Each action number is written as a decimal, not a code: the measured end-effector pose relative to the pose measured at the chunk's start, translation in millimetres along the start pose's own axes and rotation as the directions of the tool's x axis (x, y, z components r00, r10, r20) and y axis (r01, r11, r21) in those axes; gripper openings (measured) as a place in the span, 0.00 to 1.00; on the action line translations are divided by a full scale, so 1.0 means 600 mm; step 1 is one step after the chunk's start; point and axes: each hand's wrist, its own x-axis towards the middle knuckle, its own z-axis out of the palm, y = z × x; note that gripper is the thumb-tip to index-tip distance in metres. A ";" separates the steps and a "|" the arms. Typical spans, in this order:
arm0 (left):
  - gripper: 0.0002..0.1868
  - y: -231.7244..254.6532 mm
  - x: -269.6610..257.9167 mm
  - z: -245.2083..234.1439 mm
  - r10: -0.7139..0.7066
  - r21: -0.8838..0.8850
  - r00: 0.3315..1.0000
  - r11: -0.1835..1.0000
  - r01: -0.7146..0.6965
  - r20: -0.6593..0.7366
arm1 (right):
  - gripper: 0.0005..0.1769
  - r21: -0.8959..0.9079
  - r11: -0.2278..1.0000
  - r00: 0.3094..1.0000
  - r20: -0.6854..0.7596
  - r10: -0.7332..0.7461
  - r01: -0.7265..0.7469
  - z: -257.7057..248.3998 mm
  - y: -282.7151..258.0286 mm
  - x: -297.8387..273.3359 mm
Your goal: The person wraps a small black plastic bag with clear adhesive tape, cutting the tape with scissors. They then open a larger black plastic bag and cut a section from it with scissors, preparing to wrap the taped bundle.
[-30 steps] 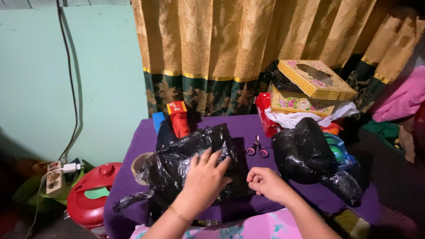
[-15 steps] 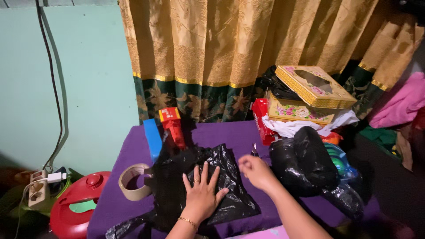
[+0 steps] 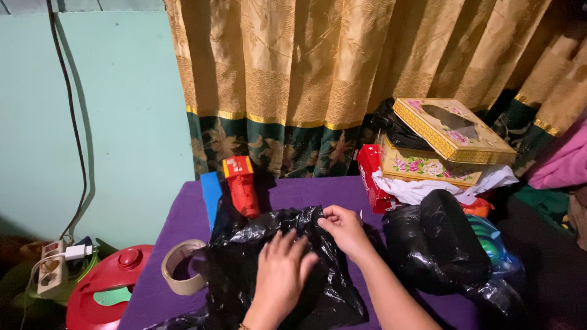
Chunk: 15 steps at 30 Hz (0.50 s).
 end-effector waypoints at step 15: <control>0.23 -0.038 0.072 -0.092 0.069 -0.151 0.972 0.983 -0.105 -0.223 | 0.10 0.078 0.997 0.998 0.065 -0.011 0.006 -0.052 -0.091 -0.043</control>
